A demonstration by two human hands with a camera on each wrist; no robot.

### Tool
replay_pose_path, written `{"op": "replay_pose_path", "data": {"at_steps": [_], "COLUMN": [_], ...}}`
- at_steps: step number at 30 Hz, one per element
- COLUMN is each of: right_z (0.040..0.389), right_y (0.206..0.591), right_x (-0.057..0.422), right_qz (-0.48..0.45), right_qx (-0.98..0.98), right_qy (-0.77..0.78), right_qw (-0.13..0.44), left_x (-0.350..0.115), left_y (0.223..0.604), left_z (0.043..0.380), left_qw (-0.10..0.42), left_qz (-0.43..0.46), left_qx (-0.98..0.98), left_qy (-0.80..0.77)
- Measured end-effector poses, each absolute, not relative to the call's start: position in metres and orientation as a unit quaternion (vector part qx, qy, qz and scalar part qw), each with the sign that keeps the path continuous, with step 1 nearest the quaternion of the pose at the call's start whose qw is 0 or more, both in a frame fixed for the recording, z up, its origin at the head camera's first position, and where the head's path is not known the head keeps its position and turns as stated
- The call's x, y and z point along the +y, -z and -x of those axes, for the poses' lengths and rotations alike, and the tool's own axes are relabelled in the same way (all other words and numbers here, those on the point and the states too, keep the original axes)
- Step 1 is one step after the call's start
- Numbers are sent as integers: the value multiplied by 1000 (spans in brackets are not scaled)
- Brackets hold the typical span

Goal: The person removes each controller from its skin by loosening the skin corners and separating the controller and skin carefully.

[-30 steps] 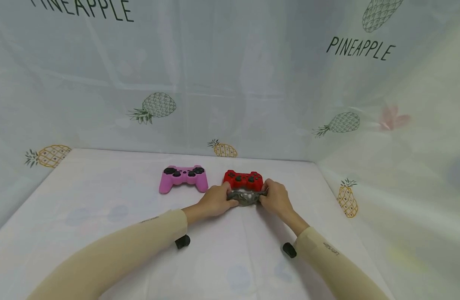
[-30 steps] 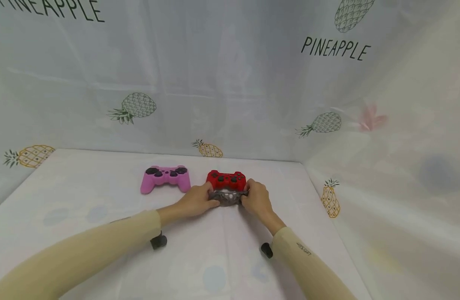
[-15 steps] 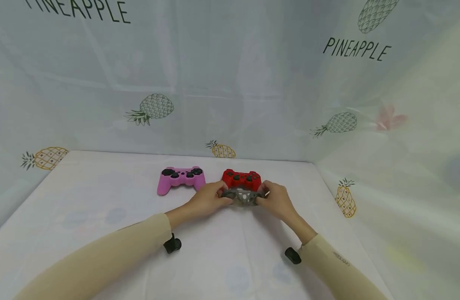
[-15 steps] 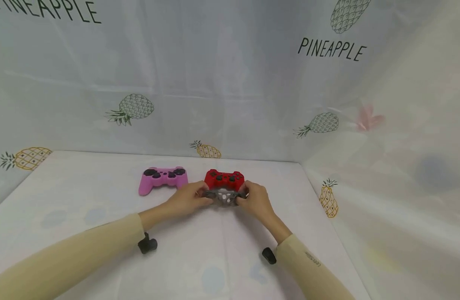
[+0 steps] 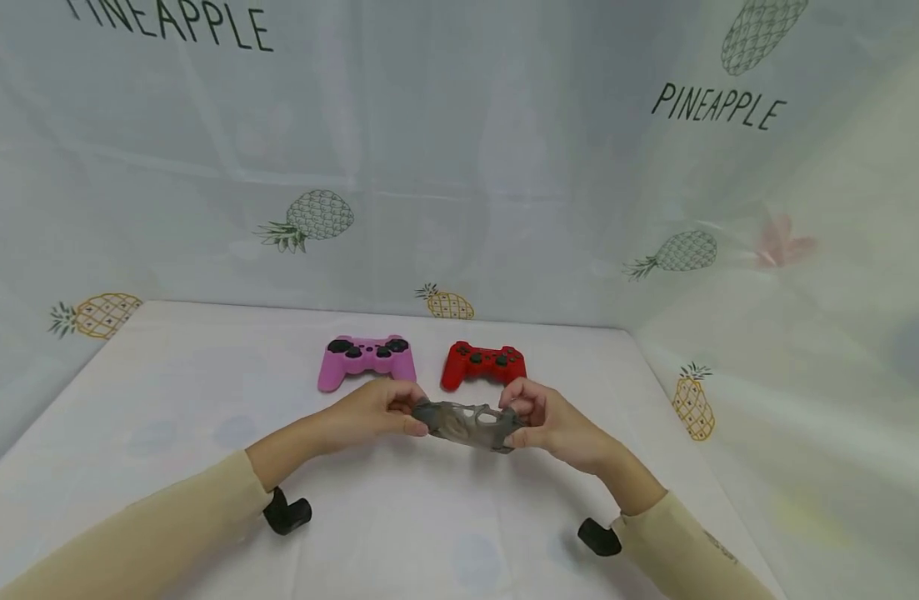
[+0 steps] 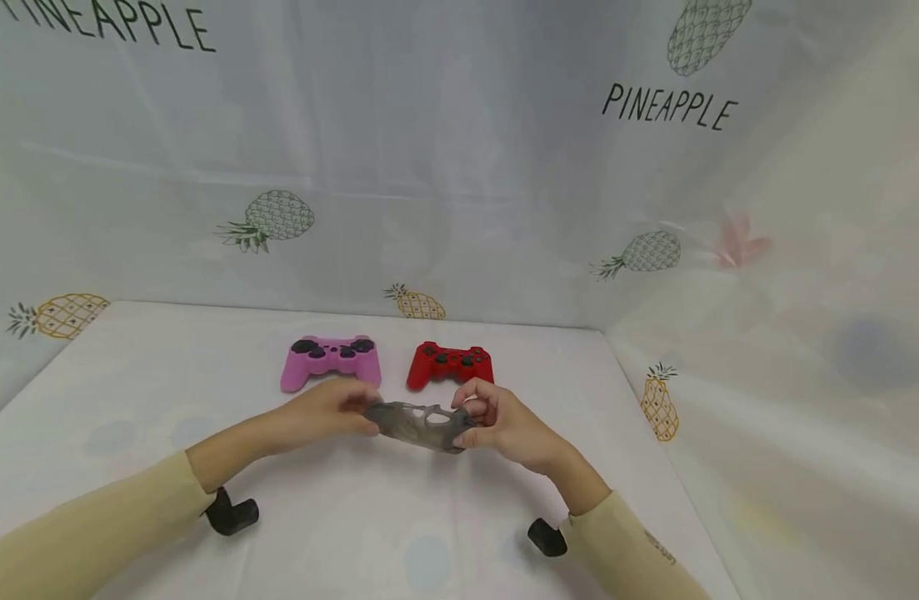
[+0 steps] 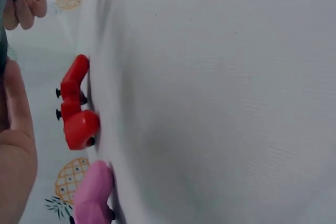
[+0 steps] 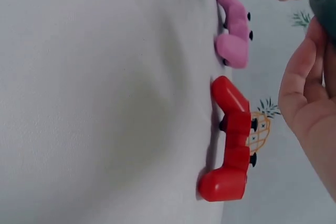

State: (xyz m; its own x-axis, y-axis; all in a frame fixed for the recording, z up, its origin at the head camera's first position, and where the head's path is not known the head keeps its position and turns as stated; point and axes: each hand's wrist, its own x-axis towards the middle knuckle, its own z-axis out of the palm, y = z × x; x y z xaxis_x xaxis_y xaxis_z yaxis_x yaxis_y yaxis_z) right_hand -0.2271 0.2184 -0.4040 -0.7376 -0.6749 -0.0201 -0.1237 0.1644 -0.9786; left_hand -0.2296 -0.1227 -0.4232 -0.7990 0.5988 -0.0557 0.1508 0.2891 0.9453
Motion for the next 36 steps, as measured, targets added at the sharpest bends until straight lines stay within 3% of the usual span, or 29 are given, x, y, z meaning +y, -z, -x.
{"op": "replay_pose_path", "data": {"at_steps": [13, 17, 22, 26, 28, 36], "right_z": [219, 215, 207, 203, 202, 195], "right_y": [410, 404, 397, 396, 397, 393], "right_x": [216, 207, 192, 183, 180, 177], "right_qz": [384, 391, 364, 335, 322, 188], "right_qx": [658, 711, 822, 854, 854, 793], "right_qy": [582, 532, 422, 393, 402, 526], "right_qw": [283, 241, 113, 61, 75, 244], "left_x": [-142, -141, -133, -127, -124, -114], "left_y": [414, 413, 414, 415, 415, 416], "left_z": [224, 224, 222, 220, 219, 215], "left_qw": [369, 389, 363, 319, 295, 245], "left_qz": [-359, -356, -320, -265, -241, -222], "left_qx": [694, 676, 697, 730, 744, 743], "left_qy": [-502, -514, -530, -543, -548, -581]}}
